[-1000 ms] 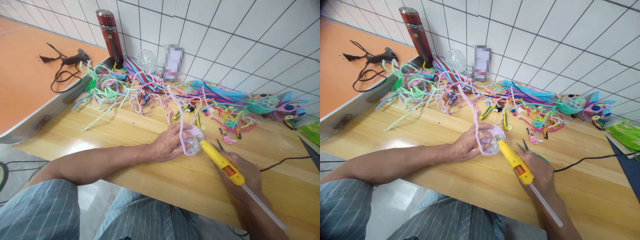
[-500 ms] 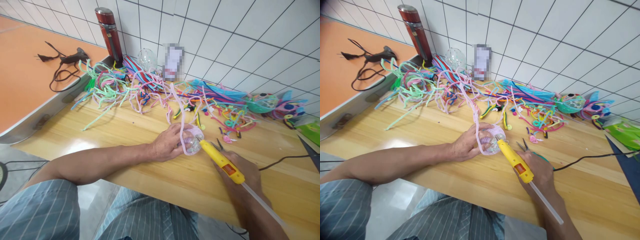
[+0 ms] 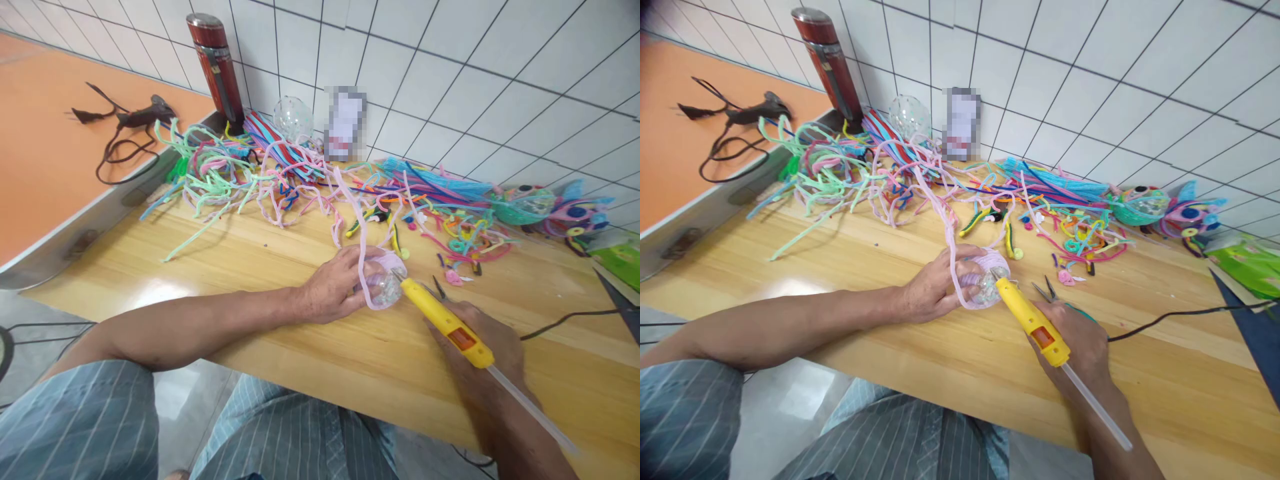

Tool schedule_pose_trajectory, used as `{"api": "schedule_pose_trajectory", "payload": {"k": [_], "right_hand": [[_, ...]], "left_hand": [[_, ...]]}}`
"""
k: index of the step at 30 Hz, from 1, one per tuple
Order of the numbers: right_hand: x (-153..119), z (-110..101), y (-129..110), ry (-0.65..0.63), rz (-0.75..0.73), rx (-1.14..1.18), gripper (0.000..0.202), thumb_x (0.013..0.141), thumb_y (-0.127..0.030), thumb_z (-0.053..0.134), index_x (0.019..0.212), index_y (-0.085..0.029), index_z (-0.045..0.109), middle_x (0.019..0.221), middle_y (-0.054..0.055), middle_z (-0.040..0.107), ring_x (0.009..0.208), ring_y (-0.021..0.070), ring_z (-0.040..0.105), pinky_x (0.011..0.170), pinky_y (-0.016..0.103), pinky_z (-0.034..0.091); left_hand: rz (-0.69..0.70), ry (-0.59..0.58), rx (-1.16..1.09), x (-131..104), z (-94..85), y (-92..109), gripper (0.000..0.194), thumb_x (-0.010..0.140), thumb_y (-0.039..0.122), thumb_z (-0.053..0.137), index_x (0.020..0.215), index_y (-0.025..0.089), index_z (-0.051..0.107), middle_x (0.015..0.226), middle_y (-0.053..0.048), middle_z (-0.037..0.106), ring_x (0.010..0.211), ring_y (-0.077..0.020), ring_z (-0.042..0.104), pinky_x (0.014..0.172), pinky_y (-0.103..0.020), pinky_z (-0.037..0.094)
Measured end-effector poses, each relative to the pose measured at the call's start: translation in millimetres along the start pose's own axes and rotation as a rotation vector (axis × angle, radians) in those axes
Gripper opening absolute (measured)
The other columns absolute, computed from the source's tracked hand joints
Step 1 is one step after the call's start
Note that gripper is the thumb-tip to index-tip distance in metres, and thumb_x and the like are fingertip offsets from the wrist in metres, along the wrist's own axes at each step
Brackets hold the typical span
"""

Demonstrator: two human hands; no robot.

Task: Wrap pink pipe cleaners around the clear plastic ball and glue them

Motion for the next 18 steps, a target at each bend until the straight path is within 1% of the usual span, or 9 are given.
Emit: {"api": "schedule_pose_trajectory", "payload": {"k": [2, 4, 9, 12, 14, 18], "right_hand": [[1.4, 0.6, 2.6, 0.016, -0.054, 0.028, 0.023, 0.099, -0.036, 0.058, 0.097, -0.024, 0.078, 0.084, 0.007, 0.081, 0.078, 0.0236, 0.079, 0.069, 0.031, 0.053], [1.5, 1.5, 5.2, 0.041, -0.077, 0.046, 0.024, 0.101, -0.037, 0.057, 0.098, -0.024, 0.078, 0.085, 0.007, 0.082, 0.079, 0.0238, 0.079, 0.070, 0.032, 0.054], [0.1, 4.0, 10.1, 0.103, -0.039, 0.052, 0.022, 0.100, -0.040, 0.060, 0.101, -0.026, 0.077, 0.087, 0.007, 0.083, 0.077, 0.0234, 0.079, 0.070, 0.032, 0.055], [0.6, 5.6, 10.9, 0.053, -0.081, 0.083, 0.021, 0.099, -0.039, 0.061, 0.096, -0.026, 0.076, 0.081, 0.006, 0.081, 0.073, 0.0235, 0.078, 0.066, 0.032, 0.053], [0.7, 6.1, 11.4, 0.041, -0.097, 0.091, 0.020, 0.099, -0.038, 0.061, 0.095, -0.026, 0.076, 0.081, 0.006, 0.081, 0.075, 0.0233, 0.078, 0.067, 0.032, 0.054], [-0.3, 4.5, 11.6, 0.109, -0.085, 0.060, 0.020, 0.099, -0.036, 0.061, 0.105, -0.025, 0.076, 0.089, 0.006, 0.083, 0.080, 0.0221, 0.080, 0.070, 0.030, 0.055]], "left_hand": [[0.004, 0.008, 0.018, 0.7, -0.2, 0.7, 0.027, 0.108, 0.030, 0.057, 0.134, 0.023, 0.054, 0.147, -0.017, 0.062, 0.139, -0.0288, 0.063, 0.117, -0.052, 0.057], [0.009, 0.016, 0.032, 1.7, -0.9, 1.6, 0.026, 0.108, 0.031, 0.057, 0.134, 0.024, 0.054, 0.145, -0.016, 0.062, 0.137, -0.0280, 0.065, 0.116, -0.051, 0.058], [0.015, 0.027, 0.029, 2.9, -1.9, 2.5, 0.027, 0.108, 0.032, 0.058, 0.133, 0.024, 0.054, 0.145, -0.016, 0.063, 0.136, -0.0281, 0.066, 0.115, -0.052, 0.059], [0.012, 0.027, 0.033, 2.3, -1.4, 1.9, 0.029, 0.107, 0.031, 0.059, 0.135, 0.024, 0.053, 0.145, -0.016, 0.063, 0.136, -0.0280, 0.066, 0.115, -0.052, 0.059], [0.016, 0.031, 0.034, 1.9, -1.1, 1.4, 0.029, 0.107, 0.031, 0.060, 0.135, 0.023, 0.054, 0.145, -0.016, 0.063, 0.136, -0.0276, 0.066, 0.115, -0.051, 0.059], [0.010, 0.036, 0.021, 1.6, -0.9, 1.1, 0.030, 0.107, 0.030, 0.061, 0.134, 0.024, 0.054, 0.144, -0.016, 0.063, 0.136, -0.0279, 0.066, 0.115, -0.052, 0.059]]}}
Point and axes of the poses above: each hand's wrist, its own x-axis towards the middle knuckle, its own z-axis out of the palm, y = z × x, the point moved 1 cm from there along x, towards the middle knuckle
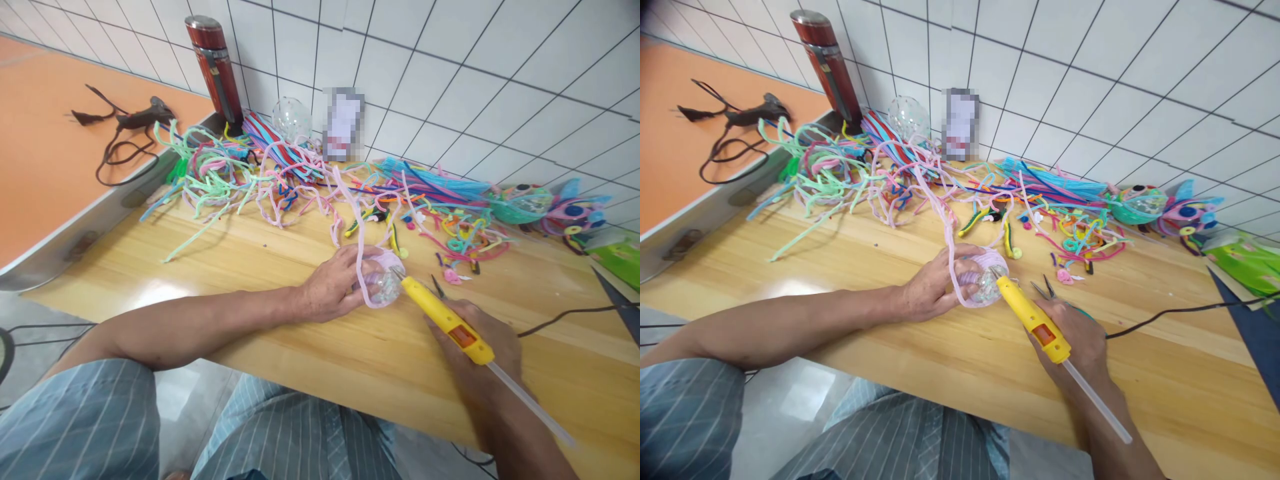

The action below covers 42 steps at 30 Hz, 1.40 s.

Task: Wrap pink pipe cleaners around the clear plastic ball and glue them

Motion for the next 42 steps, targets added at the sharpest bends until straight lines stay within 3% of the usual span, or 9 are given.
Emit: {"api": "schedule_pose_trajectory", "payload": {"k": [4, 10, 15, 24, 31, 37, 42], "right_hand": [[-0.8, -1.1, -8.0, -0.014, 0.016, 0.015, 0.019, 0.099, -0.037, 0.061, 0.103, -0.027, 0.077, 0.083, 0.005, 0.081, 0.074, 0.0219, 0.078, 0.067, 0.031, 0.054], [-3.9, -0.6, -23.0, 0.109, 0.143, 0.037, 0.018, 0.099, -0.035, 0.060, 0.102, -0.026, 0.076, 0.089, 0.006, 0.081, 0.084, 0.0240, 0.079, 0.077, 0.033, 0.055], [0.6, -1.2, -13.2, -0.054, 0.060, 0.012, 0.023, 0.100, -0.039, 0.058, 0.094, -0.026, 0.076, 0.079, 0.006, 0.079, 0.073, 0.0230, 0.076, 0.066, 0.032, 0.050], [2.1, 1.9, -0.9, -0.152, 0.020, -0.033, 0.025, 0.099, -0.041, 0.059, 0.090, -0.025, 0.077, 0.078, 0.005, 0.079, 0.067, 0.0220, 0.074, 0.059, 0.031, 0.046], [2.3, -2.5, -7.9, -0.061, 0.056, 0.004, 0.025, 0.099, -0.041, 0.058, 0.099, -0.025, 0.078, 0.086, 0.005, 0.082, 0.077, 0.0231, 0.078, 0.066, 0.032, 0.052], [4.1, -7.1, -18.5, -0.009, 0.155, -0.021, 0.023, 0.097, -0.041, 0.058, 0.086, -0.027, 0.073, 0.080, 0.004, 0.079, 0.072, 0.0221, 0.075, 0.062, 0.030, 0.050], [0.6, -3.8, -25.1, 0.009, 0.137, 0.032, 0.023, 0.099, -0.038, 0.057, 0.102, -0.028, 0.077, 0.089, 0.006, 0.082, 0.084, 0.0249, 0.079, 0.074, 0.033, 0.055]], "left_hand": [[-0.006, -0.007, -0.002, 0.6, -0.7, 1.1, 0.030, 0.106, 0.029, 0.061, 0.135, 0.023, 0.054, 0.145, -0.017, 0.062, 0.136, -0.0285, 0.065, 0.116, -0.052, 0.059], [-0.009, -0.009, -0.030, -0.7, 0.3, -0.1, 0.030, 0.106, 0.028, 0.061, 0.135, 0.023, 0.055, 0.146, -0.017, 0.062, 0.138, -0.0287, 0.064, 0.117, -0.053, 0.057], [-0.013, -0.009, -0.016, -1.1, 0.3, -0.3, 0.031, 0.106, 0.028, 0.062, 0.136, 0.023, 0.055, 0.147, -0.017, 0.062, 0.139, -0.0282, 0.064, 0.118, -0.051, 0.057], [-0.005, -0.008, 0.002, -0.6, -0.1, 0.1, 0.030, 0.107, 0.030, 0.061, 0.135, 0.022, 0.056, 0.146, -0.017, 0.063, 0.139, -0.0277, 0.064, 0.117, -0.051, 0.058], [-0.017, -0.016, -0.021, -2.4, 0.9, -1.3, 0.032, 0.107, 0.030, 0.060, 0.138, 0.024, 0.055, 0.148, -0.016, 0.061, 0.142, -0.0287, 0.062, 0.119, -0.052, 0.056], [-0.027, -0.039, -0.038, -2.8, 1.2, -1.4, 0.031, 0.106, 0.030, 0.060, 0.137, 0.024, 0.055, 0.149, -0.017, 0.061, 0.142, -0.0297, 0.062, 0.118, -0.054, 0.055], [-0.012, -0.031, -0.005, -2.0, 1.9, -1.7, 0.031, 0.106, 0.028, 0.061, 0.136, 0.022, 0.056, 0.148, -0.018, 0.062, 0.142, -0.0291, 0.062, 0.120, -0.051, 0.055]]}}
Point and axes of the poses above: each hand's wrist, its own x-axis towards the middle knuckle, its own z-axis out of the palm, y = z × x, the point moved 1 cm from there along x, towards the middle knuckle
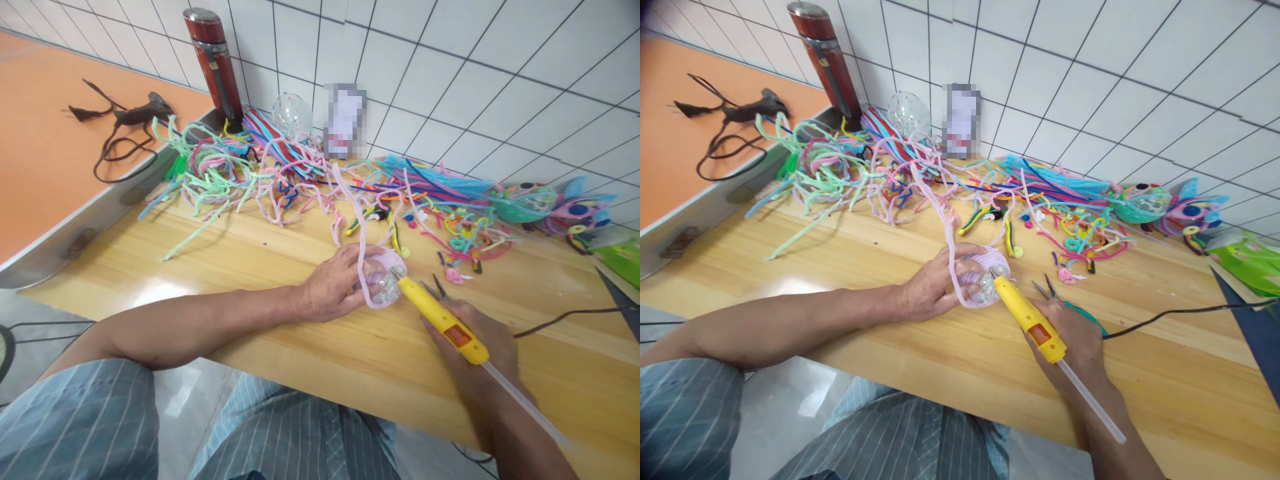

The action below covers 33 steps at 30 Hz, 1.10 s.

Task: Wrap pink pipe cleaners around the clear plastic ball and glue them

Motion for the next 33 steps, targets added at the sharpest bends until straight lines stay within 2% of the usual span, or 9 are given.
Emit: {"api": "schedule_pose_trajectory", "payload": {"k": [2, 8, 12, 15, 18, 21, 26, 29, 33], "right_hand": [[-2.0, 1.4, 1.4, 0.013, 0.010, 0.010, 0.024, 0.100, -0.038, 0.056, 0.105, -0.027, 0.077, 0.092, 0.006, 0.082, 0.086, 0.0257, 0.079, 0.076, 0.035, 0.055], [1.1, -0.5, 13.6, -0.018, -0.004, -0.057, 0.020, 0.097, -0.039, 0.061, 0.098, -0.028, 0.077, 0.087, 0.005, 0.081, 0.079, 0.0240, 0.078, 0.067, 0.032, 0.053], [1.9, -0.6, 8.0, -0.044, -0.064, -0.004, 0.021, 0.098, -0.040, 0.060, 0.100, -0.027, 0.077, 0.086, 0.005, 0.082, 0.078, 0.0243, 0.078, 0.069, 0.033, 0.054], [0.2, -1.4, 0.5, 0.032, 0.001, 0.002, 0.021, 0.099, -0.038, 0.057, 0.098, -0.028, 0.076, 0.087, 0.005, 0.081, 0.082, 0.0248, 0.078, 0.073, 0.034, 0.055], [0.4, -1.7, 0.1, 0.011, 0.046, -0.027, 0.021, 0.097, -0.039, 0.058, 0.087, -0.029, 0.073, 0.079, 0.004, 0.079, 0.074, 0.0239, 0.075, 0.067, 0.033, 0.052], [2.3, -1.4, 6.1, -0.030, -0.001, 0.010, 0.020, 0.095, -0.042, 0.061, 0.095, -0.028, 0.076, 0.084, 0.005, 0.081, 0.074, 0.0242, 0.076, 0.064, 0.033, 0.052], [3.3, -1.2, 10.1, -0.020, -0.054, 0.028, 0.022, 0.099, -0.039, 0.059, 0.101, -0.026, 0.077, 0.087, 0.006, 0.082, 0.080, 0.0238, 0.079, 0.073, 0.033, 0.057], [3.6, -1.4, 8.0, 0.011, -0.018, 0.012, 0.022, 0.099, -0.039, 0.059, 0.104, -0.025, 0.076, 0.092, 0.007, 0.083, 0.086, 0.0241, 0.080, 0.076, 0.032, 0.057], [4.3, -2.0, 6.0, -0.011, 0.003, 0.019, 0.022, 0.098, -0.041, 0.060, 0.103, -0.029, 0.077, 0.090, 0.006, 0.083, 0.082, 0.0253, 0.079, 0.070, 0.033, 0.056]], "left_hand": [[0.012, 0.006, 0.007, 0.7, -0.4, 0.7, 0.029, 0.106, 0.028, 0.061, 0.134, 0.021, 0.056, 0.147, -0.018, 0.062, 0.141, -0.0289, 0.063, 0.119, -0.050, 0.057], [0.001, 0.017, -0.011, 0.3, -1.3, 1.4, 0.032, 0.106, 0.028, 0.062, 0.136, 0.023, 0.055, 0.147, -0.017, 0.062, 0.141, -0.0294, 0.063, 0.118, -0.053, 0.057], [-0.003, 0.006, -0.026, -0.2, -1.5, 0.9, 0.033, 0.106, 0.029, 0.062, 0.138, 0.024, 0.054, 0.149, -0.017, 0.061, 0.142, -0.0294, 0.062, 0.119, -0.052, 0.056], [0.006, 0.019, -0.033, 0.1, -1.7, 1.0, 0.033, 0.106, 0.029, 0.061, 0.138, 0.023, 0.055, 0.148, -0.017, 0.062, 0.141, -0.0289, 0.062, 0.119, -0.051, 0.055], [0.003, 0.022, -0.030, 0.2, -1.5, 1.2, 0.033, 0.106, 0.029, 0.062, 0.138, 0.023, 0.055, 0.148, -0.017, 0.062, 0.140, -0.0281, 0.063, 0.119, -0.051, 0.055], [-0.003, 0.016, -0.033, -0.1, -0.9, 0.7, 0.034, 0.106, 0.031, 0.062, 0.139, 0.025, 0.054, 0.148, -0.016, 0.062, 0.141, -0.0282, 0.063, 0.119, -0.052, 0.056], [-0.002, 0.011, -0.024, -0.8, -0.7, -0.6, 0.033, 0.106, 0.031, 0.062, 0.138, 0.024, 0.055, 0.148, -0.016, 0.062, 0.141, -0.0281, 0.063, 0.119, -0.052, 0.056], [-0.018, -0.002, -0.044, -0.8, -0.7, -0.7, 0.034, 0.106, 0.031, 0.061, 0.139, 0.024, 0.055, 0.150, -0.016, 0.061, 0.142, -0.0286, 0.062, 0.120, -0.053, 0.055], [-0.022, -0.005, -0.024, -0.5, -0.1, 0.2, 0.031, 0.106, 0.032, 0.061, 0.136, 0.024, 0.057, 0.148, -0.015, 0.062, 0.139, -0.0282, 0.064, 0.119, -0.053, 0.055]]}}
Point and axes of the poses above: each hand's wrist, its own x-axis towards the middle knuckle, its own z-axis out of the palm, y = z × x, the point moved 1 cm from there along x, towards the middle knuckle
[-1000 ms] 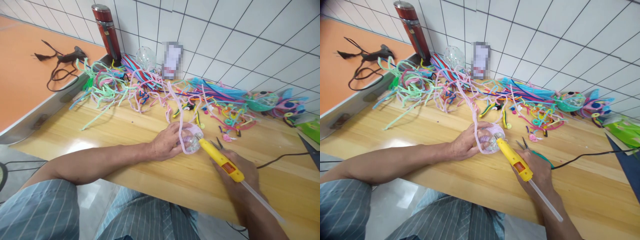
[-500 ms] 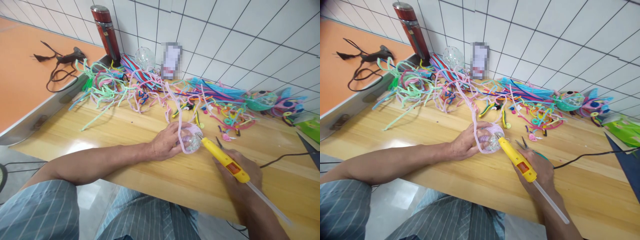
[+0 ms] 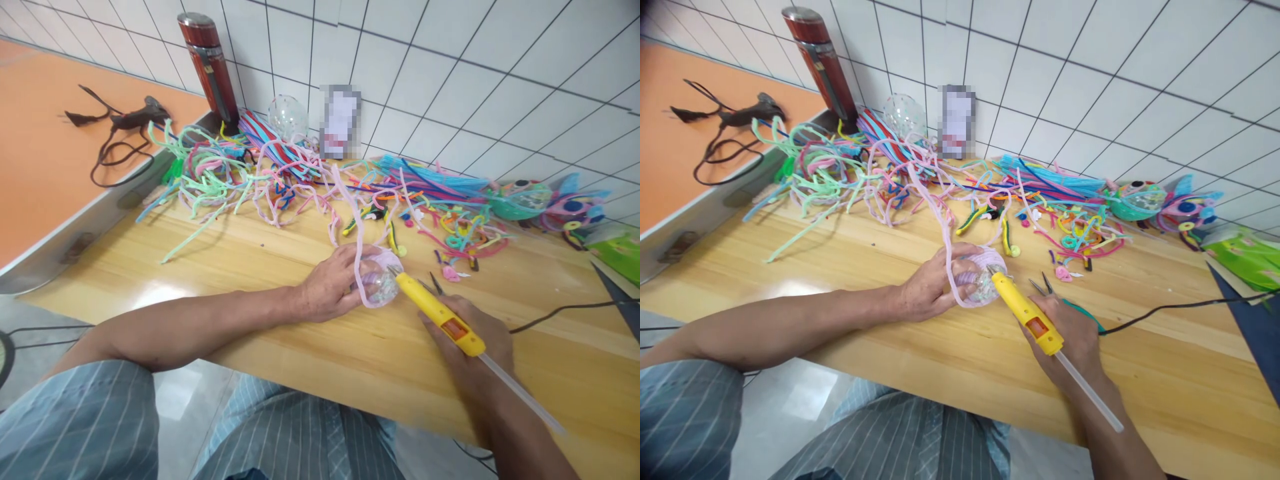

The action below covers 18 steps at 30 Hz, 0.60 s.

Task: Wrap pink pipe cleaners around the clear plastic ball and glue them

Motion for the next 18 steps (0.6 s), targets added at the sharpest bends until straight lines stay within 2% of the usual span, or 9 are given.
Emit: {"api": "schedule_pose_trajectory", "payload": {"k": [7, 11, 18], "right_hand": [[-0.9, 0.1, 3.9, -0.014, -0.012, -0.002, 0.023, 0.097, -0.041, 0.058, 0.098, -0.029, 0.077, 0.087, 0.005, 0.082, 0.079, 0.0245, 0.078, 0.069, 0.033, 0.055], [-2.2, 2.6, 5.3, -0.022, -0.063, 0.020, 0.021, 0.097, -0.039, 0.060, 0.102, -0.028, 0.078, 0.090, 0.005, 0.083, 0.080, 0.0245, 0.079, 0.071, 0.033, 0.056], [-3.7, 3.4, 5.8, 0.029, -0.050, -0.024, 0.021, 0.100, -0.038, 0.059, 0.103, -0.027, 0.077, 0.091, 0.005, 0.083, 0.084, 0.0248, 0.080, 0.075, 0.033, 0.056]], "left_hand": [[0.005, 0.003, -0.029, -0.4, 0.3, 0.3, 0.033, 0.106, 0.031, 0.062, 0.138, 0.024, 0.056, 0.149, -0.017, 0.061, 0.140, -0.0287, 0.063, 0.119, -0.053, 0.055], [0.012, -0.007, -0.023, 0.1, -0.7, 0.3, 0.034, 0.106, 0.031, 0.063, 0.138, 0.023, 0.056, 0.149, -0.017, 0.061, 0.140, -0.0288, 0.063, 0.120, -0.053, 0.054], [0.023, 0.015, -0.004, 0.3, 0.3, 0.4, 0.032, 0.106, 0.032, 0.063, 0.136, 0.023, 0.058, 0.147, -0.016, 0.063, 0.139, -0.0276, 0.063, 0.120, -0.052, 0.054]]}}
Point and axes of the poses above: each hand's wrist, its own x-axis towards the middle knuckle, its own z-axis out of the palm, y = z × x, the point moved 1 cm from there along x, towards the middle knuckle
